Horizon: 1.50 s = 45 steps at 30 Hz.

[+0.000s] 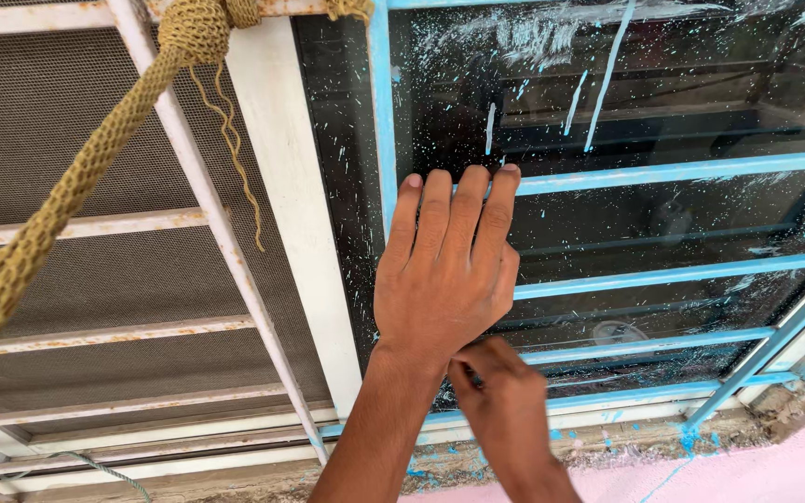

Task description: The person stands at a window and wipes blue paint splatters off the glass panes using a small white cloth held in one hand, steadying the blue-painted metal grill with the other hand. They work across different spots on the glass, moving between panes to remove the paint marks.

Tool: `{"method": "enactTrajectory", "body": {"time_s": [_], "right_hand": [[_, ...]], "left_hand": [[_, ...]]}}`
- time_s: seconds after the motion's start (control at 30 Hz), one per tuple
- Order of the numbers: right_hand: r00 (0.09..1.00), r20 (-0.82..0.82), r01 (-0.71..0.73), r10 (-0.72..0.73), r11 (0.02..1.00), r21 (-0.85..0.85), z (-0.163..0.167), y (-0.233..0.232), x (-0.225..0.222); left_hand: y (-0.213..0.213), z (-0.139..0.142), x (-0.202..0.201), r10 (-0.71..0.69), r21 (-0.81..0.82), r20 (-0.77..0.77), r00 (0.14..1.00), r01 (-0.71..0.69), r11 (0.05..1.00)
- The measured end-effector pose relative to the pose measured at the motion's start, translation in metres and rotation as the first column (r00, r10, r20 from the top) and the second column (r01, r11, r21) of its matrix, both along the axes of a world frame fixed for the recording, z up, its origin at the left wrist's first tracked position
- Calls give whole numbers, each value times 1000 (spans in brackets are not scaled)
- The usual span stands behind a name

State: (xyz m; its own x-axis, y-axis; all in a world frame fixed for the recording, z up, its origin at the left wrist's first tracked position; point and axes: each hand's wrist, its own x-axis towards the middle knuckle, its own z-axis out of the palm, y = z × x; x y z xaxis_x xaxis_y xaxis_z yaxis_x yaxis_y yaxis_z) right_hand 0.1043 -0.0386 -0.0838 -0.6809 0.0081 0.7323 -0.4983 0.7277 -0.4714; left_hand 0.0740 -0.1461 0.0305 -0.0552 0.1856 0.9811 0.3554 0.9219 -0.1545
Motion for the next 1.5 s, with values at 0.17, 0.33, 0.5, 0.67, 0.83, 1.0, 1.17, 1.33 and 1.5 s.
{"method": "enactTrajectory", "body": {"time_s": [0.17, 0.33, 0.5, 0.67, 0.83, 1.0, 1.17, 1.33, 1.5], "right_hand": [[1000, 20, -6, 6, 1000, 9, -4, -6, 0], [992, 87, 104, -95, 989, -105, 5, 20, 6], [983, 117, 160, -140, 970, -184, 1, 26, 12], [968, 248, 75, -21, 975, -210, -14, -10, 4], [988, 153, 28, 14, 963, -267, -22, -13, 3], [988, 134, 117, -76, 937, -329, -7, 28, 8], [967, 202, 213, -157, 932, -292, 4, 33, 18], [984, 169, 94, -50, 962, -258, 0, -3, 14], [985, 170, 75, -29, 960, -271, -1, 0, 12]], "left_hand": [[-1, 0, 1, -11, -1, 6, 1000, 11, 1000], [-1, 1, 2, -19, 10, 2, 1000, 19, 1000], [0, -1, 3, -25, 16, 24, 999, 24, 1000], [1, 0, 0, -28, 21, 24, 999, 27, 999], [0, -1, 1, -10, 6, 23, 1000, 10, 1000], [-1, -1, 2, -26, 17, 38, 999, 25, 1000], [2, -1, 2, -34, 34, 24, 999, 33, 999], [4, -1, 2, -15, 39, 19, 1000, 14, 999], [3, -1, 2, -6, 34, 15, 1000, 6, 999]]}}
